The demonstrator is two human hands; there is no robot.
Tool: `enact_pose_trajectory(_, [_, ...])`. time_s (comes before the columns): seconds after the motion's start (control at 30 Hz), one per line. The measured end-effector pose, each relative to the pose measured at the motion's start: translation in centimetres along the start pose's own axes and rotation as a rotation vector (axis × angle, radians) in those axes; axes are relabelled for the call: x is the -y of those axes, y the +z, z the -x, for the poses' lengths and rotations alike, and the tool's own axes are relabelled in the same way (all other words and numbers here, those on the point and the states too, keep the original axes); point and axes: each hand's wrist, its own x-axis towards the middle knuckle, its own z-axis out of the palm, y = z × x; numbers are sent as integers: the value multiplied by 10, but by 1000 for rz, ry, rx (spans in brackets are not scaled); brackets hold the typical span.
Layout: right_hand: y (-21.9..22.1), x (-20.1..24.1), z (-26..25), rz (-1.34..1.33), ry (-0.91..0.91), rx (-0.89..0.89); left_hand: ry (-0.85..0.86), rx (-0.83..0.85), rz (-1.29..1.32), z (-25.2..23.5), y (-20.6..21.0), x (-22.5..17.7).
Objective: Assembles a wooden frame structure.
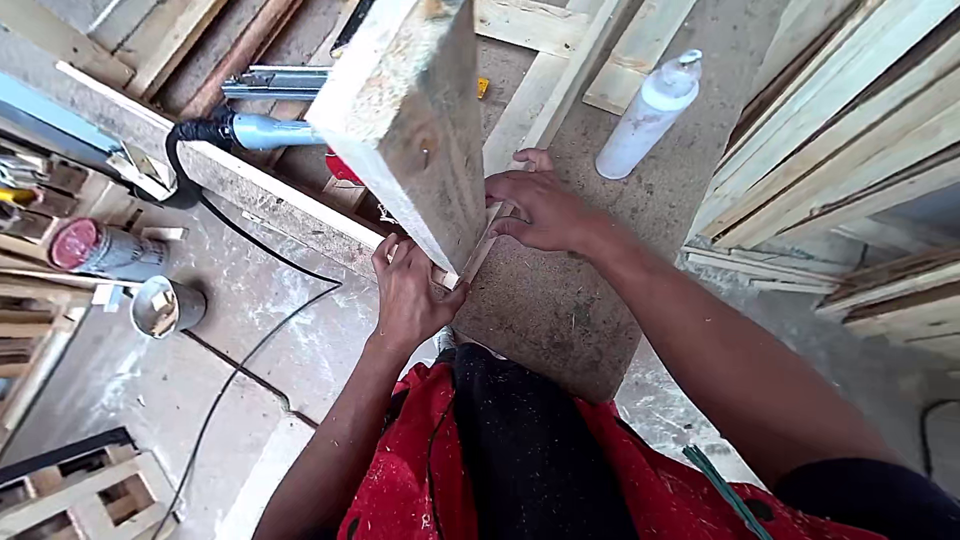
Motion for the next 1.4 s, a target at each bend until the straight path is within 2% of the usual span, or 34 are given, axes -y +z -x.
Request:
enact_pose_trajectory(0.2, [-2,8,-11,-37,-26,195,8,-18,59,0,2,3])
enact_pose_trajectory(0.53, [-3,4,-15,-99,-15,239,-1,-7,65,-2,2,3])
enact_pose_trajectory(0.6, [-14,17,-18,-186,21,276,20,-2,50,-1,0,6])
enact_pose_trajectory(0.67, [-22,41,-22,-443,79,185,50,15,26,1,-4,9])
enact_pose_trajectory(0.73, [-28,58,-27,-737,120,107,99,105,43,-3,-13,14])
enact_pose_trajectory(0.83, [-31,65,-45,-1004,42,50,145,488,323,-33,-62,46])
enact_pose_trajectory(0.87, [-39,68,-52,-1017,0,-13,177,522,417,-51,-76,66])
enact_pose_trajectory(0.9, [-54,71,-57,-1007,-25,-114,214,474,452,-73,-86,86])
enact_pose_trajectory(0.97, [-95,80,-56,-916,-36,-421,280,241,287,-125,-95,103])
enact_pose_trajectory(1.03, [-139,78,-36,-777,25,-730,370,107,73,-174,-87,78])
enact_pose_trajectory(1.13, [-171,70,31,-584,275,-1131,747,207,59,-207,-40,-4])
enact_pose_trajectory(1.2, [-159,74,83,-448,507,-1354,1107,323,81,-212,10,-63])
enact_pose_trajectory(1.27, [-125,84,127,-402,740,-1537,1373,402,23,-217,66,-115])
enact_pose_trajectory(1.3, [-103,91,145,-413,830,-1616,1430,426,-41,-222,91,-135])
enact_pose_trajectory(1.33, [-81,99,160,-442,897,-1695,1417,467,-112,-228,112,-149])
enact_pose_trajectory(1.4, [-41,117,180,-496,1008,-1835,1277,576,-342,-243,138,-162])
